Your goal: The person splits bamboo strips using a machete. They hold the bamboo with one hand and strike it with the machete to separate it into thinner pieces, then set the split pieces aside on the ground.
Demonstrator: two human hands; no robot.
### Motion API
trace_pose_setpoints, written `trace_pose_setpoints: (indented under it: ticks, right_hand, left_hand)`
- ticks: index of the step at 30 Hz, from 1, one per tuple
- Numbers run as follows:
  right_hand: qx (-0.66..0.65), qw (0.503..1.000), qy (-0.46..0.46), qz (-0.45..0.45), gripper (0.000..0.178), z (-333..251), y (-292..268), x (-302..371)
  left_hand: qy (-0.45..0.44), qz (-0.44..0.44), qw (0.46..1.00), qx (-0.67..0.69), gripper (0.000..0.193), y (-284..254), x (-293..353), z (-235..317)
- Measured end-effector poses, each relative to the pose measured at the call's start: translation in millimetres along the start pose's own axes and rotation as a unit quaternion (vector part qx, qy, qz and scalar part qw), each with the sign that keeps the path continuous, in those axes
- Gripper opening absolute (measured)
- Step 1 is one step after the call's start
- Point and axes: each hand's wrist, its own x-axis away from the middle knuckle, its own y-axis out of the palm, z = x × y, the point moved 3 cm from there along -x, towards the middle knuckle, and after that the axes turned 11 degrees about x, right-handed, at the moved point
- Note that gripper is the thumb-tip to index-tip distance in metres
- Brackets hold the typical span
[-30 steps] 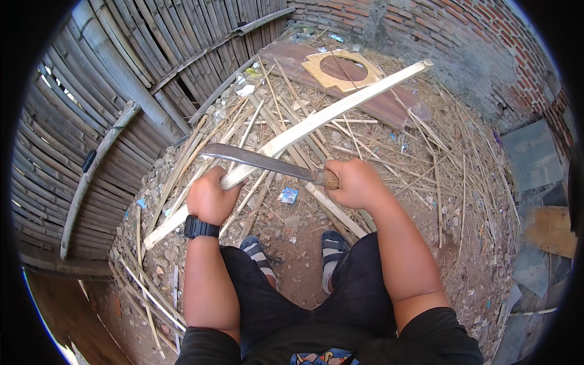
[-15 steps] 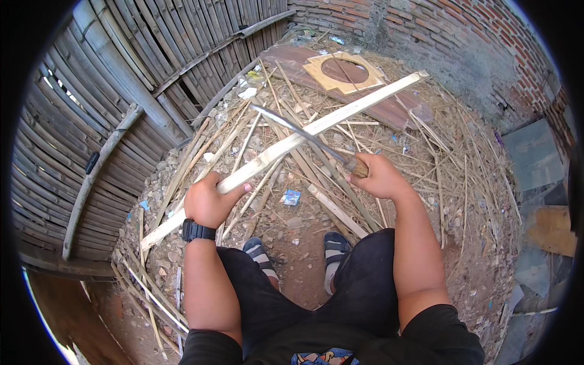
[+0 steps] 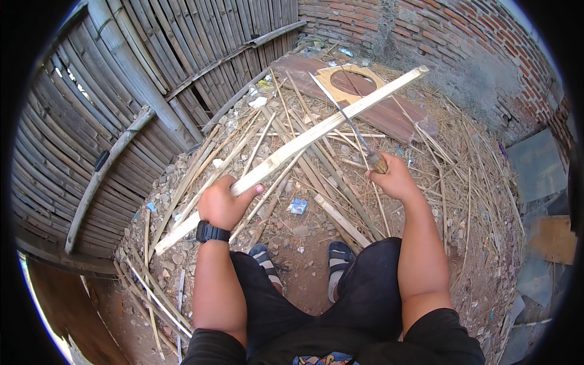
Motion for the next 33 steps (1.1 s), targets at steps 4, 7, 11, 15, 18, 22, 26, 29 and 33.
trace_pose_setpoints:
  ticks: [4, 7, 11, 15, 18, 22, 26, 29, 33]
  right_hand:
    - [0.145, 0.986, -0.081, -0.013, 0.037, -25.7, 20.2, 10.9]
    - [0.173, 0.978, -0.1, -0.051, 0.032, -37.6, 22.7, 13.5]
    - [0.054, 0.998, -0.015, -0.002, 0.035, 10.9, 3.3, 0.5]
    - [0.167, 0.984, -0.056, -0.006, 0.038, -37.1, 26.0, 11.9]
    - [0.2, 0.975, -0.092, 0.014, 0.034, -39.7, 29.6, 9.8]
    - [0.137, 0.988, -0.07, -0.024, 0.039, -17.7, 31.8, -6.4]
    - [0.19, 0.971, -0.13, 0.06, 0.039, -50.1, 48.7, 7.1]
    - [0.205, 0.969, -0.129, 0.045, 0.041, -70.5, 43.7, 5.0]
    - [0.066, 0.992, -0.033, 0.106, 0.041, -28.3, 31.3, -16.1]
  left_hand:
    - [-0.015, -0.003, 1.0, 0.0, 0.061, 0.6, -2.1, -5.3]
    - [-0.029, -0.008, 0.999, -0.015, 0.062, -10.6, -1.9, -5.9]
    - [-0.02, -0.01, 0.999, -0.025, 0.064, 0.1, -6.3, -5.7]
    - [-0.031, 0.005, 0.999, -0.017, 0.066, -1.0, -7.3, -11.8]
    - [-0.005, -0.001, 1.0, 0.024, 0.067, -7.5, -4.4, -6.3]
    - [0.027, 0.001, 0.999, 0.024, 0.068, 7.1, -2.5, 2.4]
    - [0.001, -0.028, 0.999, 0.041, 0.067, 8.2, -4.5, 2.7]
    - [0.001, -0.022, 0.999, 0.023, 0.064, 4.5, -2.8, 1.9]
    - [-0.007, -0.051, 0.999, 0.003, 0.059, 10.2, -2.4, 5.8]
